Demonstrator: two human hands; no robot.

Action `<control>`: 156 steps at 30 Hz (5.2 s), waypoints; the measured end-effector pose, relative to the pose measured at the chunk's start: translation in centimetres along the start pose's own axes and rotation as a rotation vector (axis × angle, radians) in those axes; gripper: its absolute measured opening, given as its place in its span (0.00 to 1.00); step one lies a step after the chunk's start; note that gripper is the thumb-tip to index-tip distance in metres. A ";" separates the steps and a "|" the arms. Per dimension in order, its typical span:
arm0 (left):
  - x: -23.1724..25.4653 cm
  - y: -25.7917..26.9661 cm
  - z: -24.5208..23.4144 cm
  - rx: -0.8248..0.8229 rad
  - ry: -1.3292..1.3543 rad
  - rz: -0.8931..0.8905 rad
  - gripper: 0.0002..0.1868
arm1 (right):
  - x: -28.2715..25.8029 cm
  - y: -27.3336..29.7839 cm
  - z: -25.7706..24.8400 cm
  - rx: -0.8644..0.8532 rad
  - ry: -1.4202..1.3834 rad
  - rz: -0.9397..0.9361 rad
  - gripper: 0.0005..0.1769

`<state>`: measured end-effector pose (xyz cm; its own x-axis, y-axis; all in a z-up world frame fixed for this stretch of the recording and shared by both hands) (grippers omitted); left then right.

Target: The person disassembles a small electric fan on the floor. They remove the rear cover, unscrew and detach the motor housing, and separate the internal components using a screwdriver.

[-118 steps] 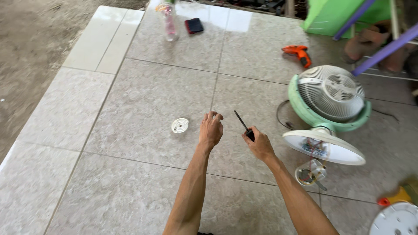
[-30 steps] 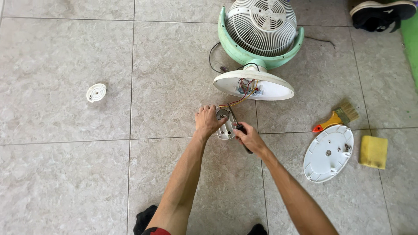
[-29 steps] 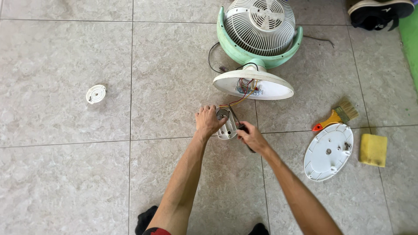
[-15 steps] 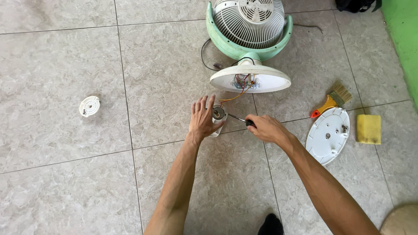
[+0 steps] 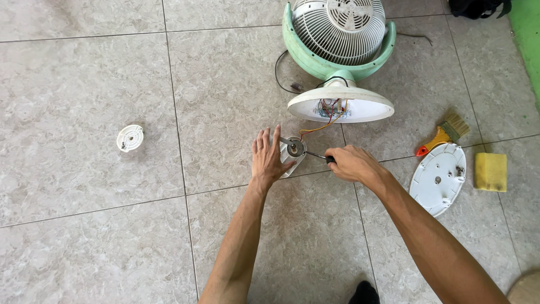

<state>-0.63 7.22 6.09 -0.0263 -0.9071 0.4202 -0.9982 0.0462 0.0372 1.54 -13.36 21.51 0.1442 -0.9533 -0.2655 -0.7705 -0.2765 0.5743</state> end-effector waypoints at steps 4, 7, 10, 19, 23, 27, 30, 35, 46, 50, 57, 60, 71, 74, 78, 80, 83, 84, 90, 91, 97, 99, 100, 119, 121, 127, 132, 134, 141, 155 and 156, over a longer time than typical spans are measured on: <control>0.4 -0.3 -0.6 -0.070 0.000 -0.024 0.70 | -0.8 -0.3 -0.3 -0.052 0.017 0.051 0.14; 1.2 -0.1 -1.2 -0.140 -0.003 -0.047 0.71 | -1.2 -0.3 -0.3 -0.055 0.031 0.043 0.14; 1.8 0.2 -1.0 -0.094 -0.011 -0.048 0.72 | -1.3 -0.5 -0.3 -0.074 0.045 0.067 0.15; 1.3 0.1 0.6 -0.085 -0.054 -0.039 0.73 | -0.9 -0.7 -0.6 -0.105 0.068 0.108 0.15; 1.6 0.0 0.4 -0.096 -0.058 -0.048 0.74 | -0.8 -1.1 -0.3 -0.098 0.076 0.081 0.15; 1.7 -0.3 0.0 -0.148 -0.044 -0.130 0.76 | -1.3 -1.7 -0.9 -0.137 0.045 0.097 0.17; 1.6 -0.4 0.2 -0.148 -0.037 -0.134 0.76 | -2.1 -2.6 -1.0 -0.218 -0.036 0.240 0.17; 1.6 -0.4 0.4 -0.174 -0.032 -0.165 0.78 | -3.4 -5.3 -1.6 -0.247 0.068 0.385 0.24; 1.7 -0.3 0.3 -0.142 0.004 -0.158 0.76 | -7.6 -8.3 3.3 -0.026 0.658 0.011 0.10; 1.7 -0.2 -0.1 -0.127 0.019 -0.164 0.76 | -9.5 -7.8 2.0 -0.082 0.522 0.231 0.13; 1.7 -0.2 -0.4 -0.128 -0.013 -0.124 0.75 | -5.3 -8.8 0.6 -0.056 0.537 0.061 0.12; 1.7 -0.2 -0.3 -0.151 0.001 -0.126 0.76 | -5.1 -8.3 1.5 -0.090 0.655 0.037 0.11; 1.8 -0.1 -1.4 -0.150 -0.097 -0.121 0.75 | -4.8 -6.4 0.4 -0.013 0.518 0.121 0.07; 2.1 -0.1 -1.6 -0.151 -0.130 -0.121 0.74 | -4.8 -6.2 0.6 0.051 0.610 -0.030 0.07; 2.4 0.1 -1.8 -0.132 -0.166 -0.137 0.75 | -6.0 -6.4 2.3 0.201 0.670 -0.130 0.06; 2.7 0.3 -1.7 -0.135 -0.174 -0.157 0.74 | -6.8 -6.4 2.6 0.223 0.689 -0.056 0.06; 2.8 0.8 -1.5 -0.134 -0.161 -0.218 0.73 | -7.7 -5.7 1.9 0.112 0.624 0.104 0.07; 2.8 1.1 -1.5 -0.133 -0.156 -0.244 0.73 | -7.8 -5.4 1.6 0.052 0.584 0.164 0.09; 2.4 2.7 -2.0 -0.095 -0.091 -0.379 0.70 | -5.3 -5.8 0.2 0.016 0.524 -0.032 0.11; 2.3 3.0 -1.9 -0.122 -0.111 -0.363 0.66 | -5.1 -6.1 0.4 0.010 0.508 -0.028 0.12; 1.7 4.3 0.0 -0.098 -0.203 -0.301 0.51 | -4.7 -7.5 0.6 -0.115 0.334 0.096 0.16; 1.8 4.1 0.5 -0.108 -0.205 -0.329 0.50 | -4.2 -8.3 0.4 -0.129 0.331 0.056 0.15; 2.0 4.1 0.7 -0.114 -0.212 -0.339 0.50 | -3.8 -8.4 0.5 -0.130 0.359 0.020 0.15; 3.2 3.1 0.7 -0.191 -0.273 -0.517 0.52 | -4.9 -8.3 -2.1 -0.135 0.530 -0.180 0.21; 3.4 2.9 1.0 -0.203 -0.273 -0.528 0.53 | -5.1 -8.4 -1.7 -0.129 0.567 -0.198 0.18; 3.7 3.1 1.0 -0.180 -0.256 -0.574 0.53 | -7.1 -7.7 0.1 0.041 0.697 -0.359 0.10; 4.0 3.1 0.8 -0.183 -0.261 -0.579 0.53 | -8.2 -6.6 -0.2 -0.039 0.598 -0.072 0.12; 3.9 3.2 0.9 -0.190 -0.252 -0.575 0.53 | -7.9 -6.8 -0.8 -0.066 0.608 -0.083 0.12; 3.7 3.5 0.5 -0.166 -0.228 -0.555 0.53 | -8.2 -7.1 1.2 -0.006 0.736 -0.219 0.13; 3.6 3.4 -0.3 -0.225 -0.232 -0.506 0.52 | -5.8 -7.7 -1.8 -0.136 0.573 -0.130 0.19; 3.5 3.5 -0.3 -0.228 -0.231 -0.501 0.52 | -5.8 -7.7 -1.6 -0.127 0.579 -0.160 0.18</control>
<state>-4.26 4.28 7.96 0.4086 -0.9079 0.0941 -0.8562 -0.3455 0.3841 7.61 -5.90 19.86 0.5934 -0.8001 0.0873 -0.6366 -0.4002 0.6592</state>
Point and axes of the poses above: each hand's wrist, its own y-axis away from the middle knuckle, its own z-axis out of the palm, x = y × z, the point moved 1 cm from there along -y, towards the middle knuckle, and after that the axes turned 10 degrees about -y, right-handed, at the moved point
